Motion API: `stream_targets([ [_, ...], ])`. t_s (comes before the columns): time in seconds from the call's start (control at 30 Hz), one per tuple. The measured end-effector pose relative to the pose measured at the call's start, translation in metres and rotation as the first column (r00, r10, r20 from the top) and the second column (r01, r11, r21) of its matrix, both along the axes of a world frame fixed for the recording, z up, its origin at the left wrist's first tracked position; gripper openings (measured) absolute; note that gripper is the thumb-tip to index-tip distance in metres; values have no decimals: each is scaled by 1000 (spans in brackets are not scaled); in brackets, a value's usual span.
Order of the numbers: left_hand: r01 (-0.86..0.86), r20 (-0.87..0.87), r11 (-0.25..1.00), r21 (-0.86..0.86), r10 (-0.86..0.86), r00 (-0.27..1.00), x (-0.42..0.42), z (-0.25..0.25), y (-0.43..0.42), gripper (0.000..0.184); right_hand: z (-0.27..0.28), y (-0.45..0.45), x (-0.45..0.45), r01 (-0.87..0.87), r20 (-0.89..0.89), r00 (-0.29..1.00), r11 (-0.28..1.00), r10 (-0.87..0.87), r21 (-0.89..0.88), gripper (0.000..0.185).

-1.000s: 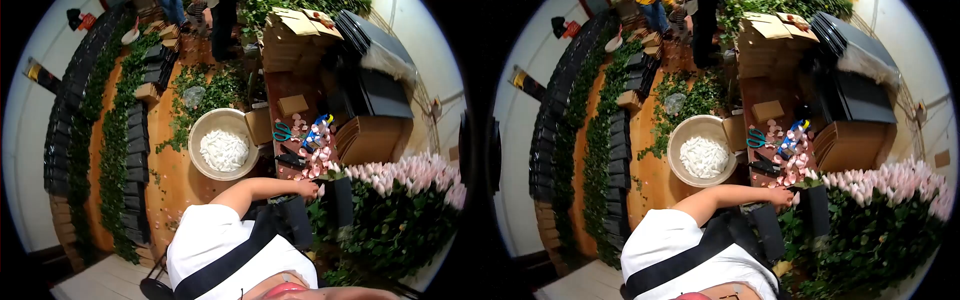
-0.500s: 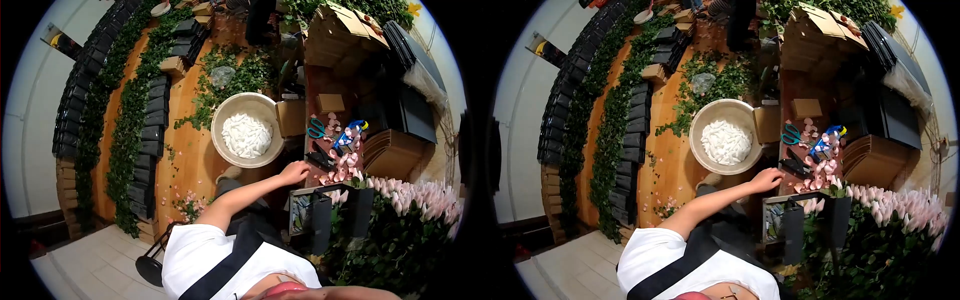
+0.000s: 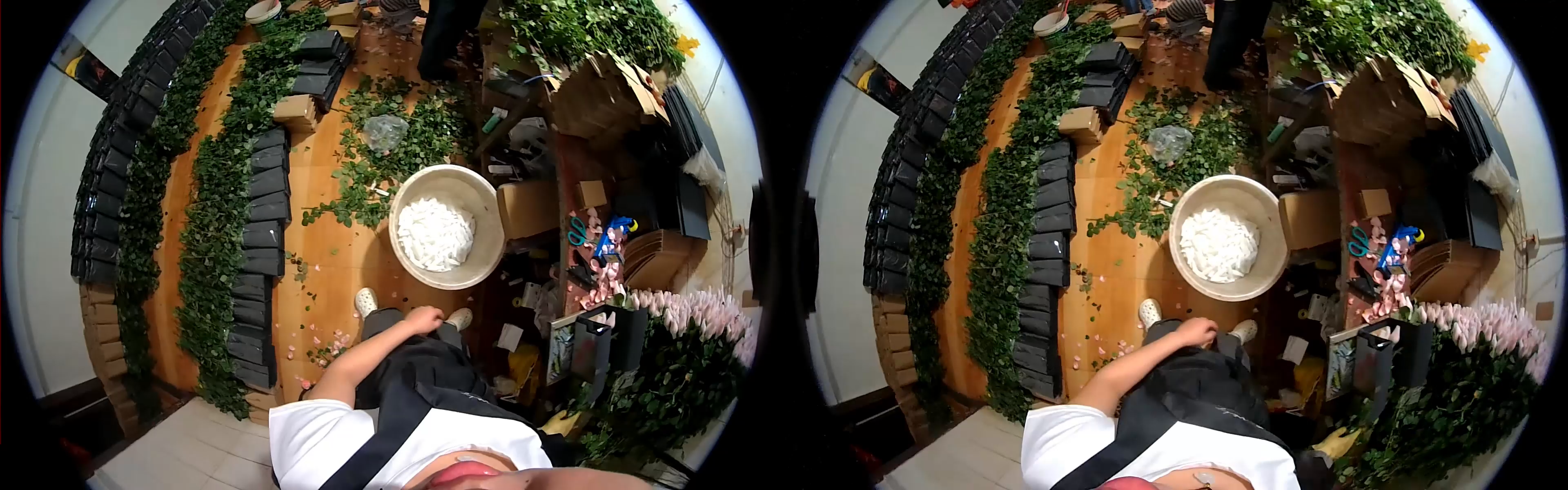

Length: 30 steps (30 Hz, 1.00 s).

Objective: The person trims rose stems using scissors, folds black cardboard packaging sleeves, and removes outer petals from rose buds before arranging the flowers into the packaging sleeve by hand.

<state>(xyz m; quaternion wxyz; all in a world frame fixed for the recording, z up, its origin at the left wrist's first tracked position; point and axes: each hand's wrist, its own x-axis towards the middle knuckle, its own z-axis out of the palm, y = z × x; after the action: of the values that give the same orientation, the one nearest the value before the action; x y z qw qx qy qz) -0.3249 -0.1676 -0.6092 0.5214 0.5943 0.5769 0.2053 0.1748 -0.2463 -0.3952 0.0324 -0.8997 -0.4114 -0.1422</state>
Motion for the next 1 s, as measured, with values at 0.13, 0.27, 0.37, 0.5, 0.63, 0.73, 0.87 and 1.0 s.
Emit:
stream_targets([
  [0.13, -372, -373, 918, -138, 300, 878, -118, -88, -89, 30, -5, 16, -43, 31, -97, 994, 967, -57, -254, 55],
  [0.27, -621, -452, 722, -304, 465, 762, -186, -96, -181, 34, -32, 31, -61, 6, -161, 985, 952, -58, -307, 54],
  [0.37, -591, -392, 635, -498, 443, 806, -200, -107, -251, 39, -31, 18, -92, 24, -217, 972, 959, -89, -283, 54],
  [0.5, -640, -448, 550, -537, 457, 769, -182, -140, -307, 47, -95, 10, -46, -123, -333, 943, 907, -20, -404, 55],
  [0.63, -656, -409, 633, -411, 515, 753, -162, -153, -316, 42, -85, 14, -105, -268, -436, 898, 863, 63, -427, 52],
  [0.73, -691, -252, 532, -490, 672, 696, -143, -195, -300, 36, -95, 19, -125, -289, -424, 898, 882, 115, -373, 51],
  [0.87, -738, -208, 486, -468, 751, 627, -149, -170, -261, 29, -111, 22, -126, -419, -463, 854, 842, 239, -339, 54],
  [1.0, -762, -210, 518, -389, 756, 620, -152, -154, -237, 28, -122, 15, -115, -403, -512, 840, 839, 181, -365, 54],
])
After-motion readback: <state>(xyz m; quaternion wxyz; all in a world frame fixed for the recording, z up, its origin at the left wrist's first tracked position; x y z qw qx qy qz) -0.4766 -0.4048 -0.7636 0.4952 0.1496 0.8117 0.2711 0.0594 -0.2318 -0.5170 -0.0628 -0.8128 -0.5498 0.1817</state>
